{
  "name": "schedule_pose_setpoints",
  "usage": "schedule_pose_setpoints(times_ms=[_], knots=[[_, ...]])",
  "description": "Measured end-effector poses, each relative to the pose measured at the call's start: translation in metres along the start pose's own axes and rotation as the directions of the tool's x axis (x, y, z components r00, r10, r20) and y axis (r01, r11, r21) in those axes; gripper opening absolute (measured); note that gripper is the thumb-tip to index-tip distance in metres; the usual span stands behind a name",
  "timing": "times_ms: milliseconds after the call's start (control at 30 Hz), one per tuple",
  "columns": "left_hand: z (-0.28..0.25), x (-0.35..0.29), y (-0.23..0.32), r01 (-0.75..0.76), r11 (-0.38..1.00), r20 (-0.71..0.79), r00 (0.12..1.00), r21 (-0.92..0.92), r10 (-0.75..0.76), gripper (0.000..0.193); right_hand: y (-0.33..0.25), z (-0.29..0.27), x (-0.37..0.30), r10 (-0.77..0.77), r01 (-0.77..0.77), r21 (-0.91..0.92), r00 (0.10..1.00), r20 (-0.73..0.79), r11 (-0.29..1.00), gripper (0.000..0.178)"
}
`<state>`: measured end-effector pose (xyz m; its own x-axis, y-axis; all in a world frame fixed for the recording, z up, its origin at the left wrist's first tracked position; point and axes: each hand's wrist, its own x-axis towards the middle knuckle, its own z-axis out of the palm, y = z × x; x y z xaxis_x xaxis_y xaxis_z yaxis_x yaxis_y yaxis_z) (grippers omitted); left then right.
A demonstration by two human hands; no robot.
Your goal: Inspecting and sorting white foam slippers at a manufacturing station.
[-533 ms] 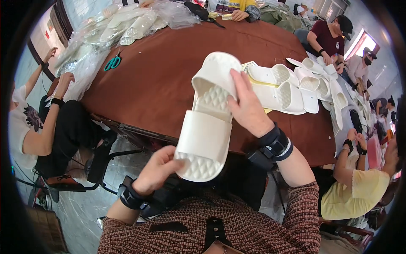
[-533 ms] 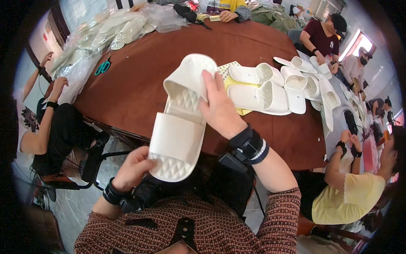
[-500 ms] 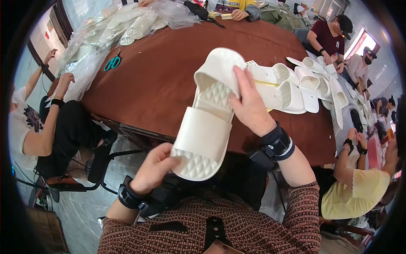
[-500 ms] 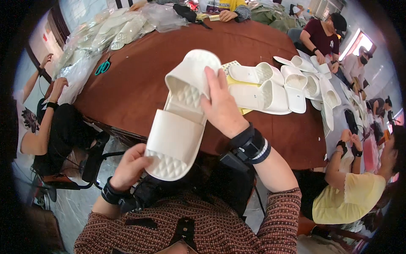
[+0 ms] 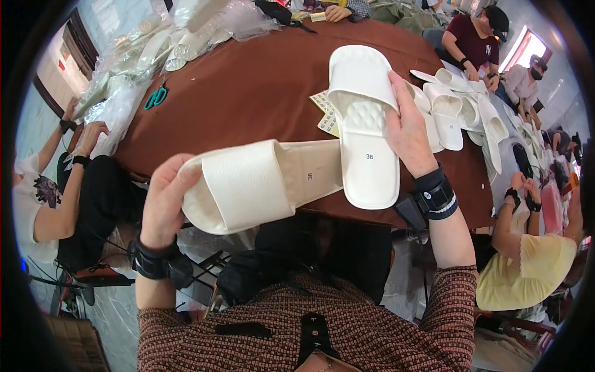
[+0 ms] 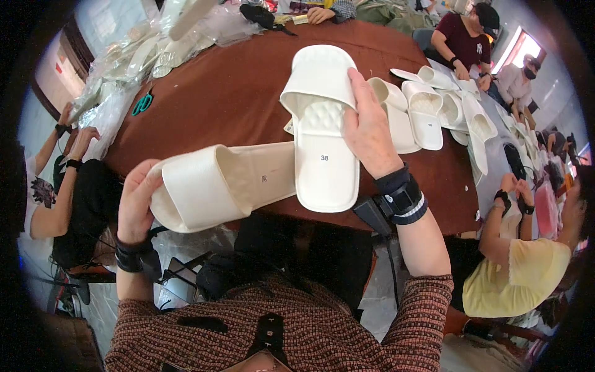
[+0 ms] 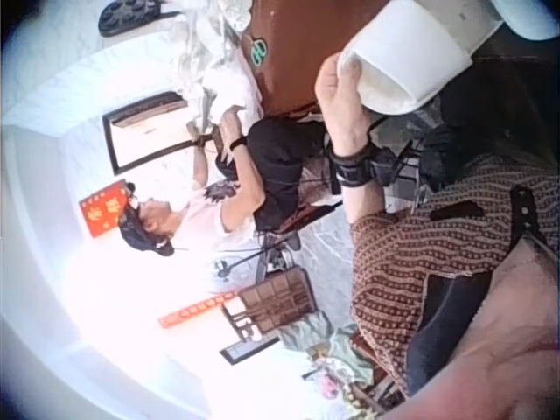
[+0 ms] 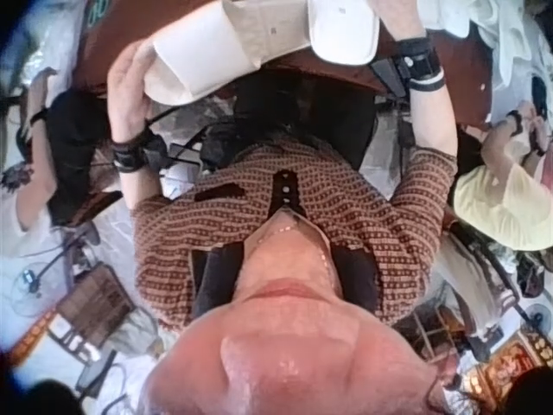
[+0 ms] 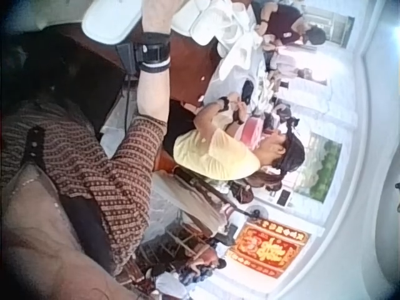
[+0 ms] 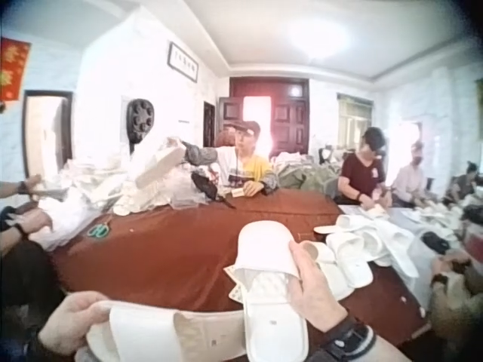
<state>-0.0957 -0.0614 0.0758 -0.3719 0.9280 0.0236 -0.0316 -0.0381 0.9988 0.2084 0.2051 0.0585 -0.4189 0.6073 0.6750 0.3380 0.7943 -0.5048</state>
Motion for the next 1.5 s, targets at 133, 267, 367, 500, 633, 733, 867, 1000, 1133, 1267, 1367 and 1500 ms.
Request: schedule_pose_setpoints(times_ms=[133, 267, 367, 500, 633, 733, 867, 1000, 1133, 1267, 1367, 1500], knots=[[-0.014, 0.05, 0.019, -0.02, 0.985, 0.155, 0.988, 0.171, -0.007, 0.028, -0.005, 0.002, -0.004, -0.039, 0.039, 0.036, 0.999, 0.011, 0.999, 0.057], [-0.028, 0.111, 0.057, -0.071, 0.957, 0.315, 0.949, 0.282, -0.022, 0.025, -0.011, -0.002, -0.003, -0.053, 0.048, 0.075, 0.996, 0.073, 0.996, 0.056], [-0.028, 0.136, 0.077, -0.105, 0.94, 0.241, 0.97, 0.324, 0.025, 0.02, -0.014, -0.003, -0.006, -0.115, 0.112, 0.039, 0.988, 0.106, 0.993, 0.055], [-0.004, 0.167, 0.083, -0.201, 0.816, 0.417, 0.907, 0.541, -0.053, 0.02, -0.015, 0.007, -0.01, -0.175, 0.168, 0.058, 0.972, 0.154, 0.984, 0.055], [0.029, 0.215, 0.065, -0.442, 0.633, 0.571, 0.821, 0.635, 0.0, 0.023, -0.013, 0.029, -0.007, -0.161, 0.152, 0.063, 0.97, 0.181, 0.986, 0.055], [0.039, 0.236, 0.04, -0.433, 0.663, 0.542, 0.839, 0.61, 0.05, 0.027, -0.01, 0.038, -0.007, -0.14, 0.127, 0.073, 0.966, 0.216, 0.989, 0.054], [0.043, 0.231, 0.008, -0.468, 0.562, 0.459, 0.872, 0.682, 0.169, 0.034, -0.013, 0.032, -0.02, -0.1, 0.147, -0.119, 0.939, 0.33, 0.982, 0.055], [0.037, 0.184, -0.007, -0.433, 0.593, 0.436, 0.888, 0.679, 0.15, 0.031, -0.014, 0.023, -0.028, -0.069, 0.192, -0.288, 0.919, 0.388, 0.938, 0.055], [0.026, 0.114, -0.004, -0.64, 0.347, 0.462, 0.751, 0.686, 0.471, 0.029, -0.017, 0.019, -0.029, -0.111, 0.194, -0.215, 0.931, 0.347, 0.957, 0.043], [0.027, 0.052, -0.024, -0.505, 0.456, 0.303, 0.842, 0.733, 0.447, 0.028, -0.03, 0.005, -0.037, -0.072, 0.1, -0.082, 0.954, 0.291, 0.992, 0.031], [0.036, 0.036, -0.056, -0.443, 0.57, 0.161, 0.865, 0.692, 0.476, 0.031, -0.046, 0.006, -0.052, 0.186, -0.27, 0.25, 0.931, 0.314, 0.93, 0.027], [0.039, 0.023, -0.079, -0.39, 0.571, 0.076, 0.866, 0.723, 0.495, 0.037, -0.054, 0.019, -0.064, 0.043, -0.112, 0.213, 0.952, 0.304, 0.97, 0.026]])
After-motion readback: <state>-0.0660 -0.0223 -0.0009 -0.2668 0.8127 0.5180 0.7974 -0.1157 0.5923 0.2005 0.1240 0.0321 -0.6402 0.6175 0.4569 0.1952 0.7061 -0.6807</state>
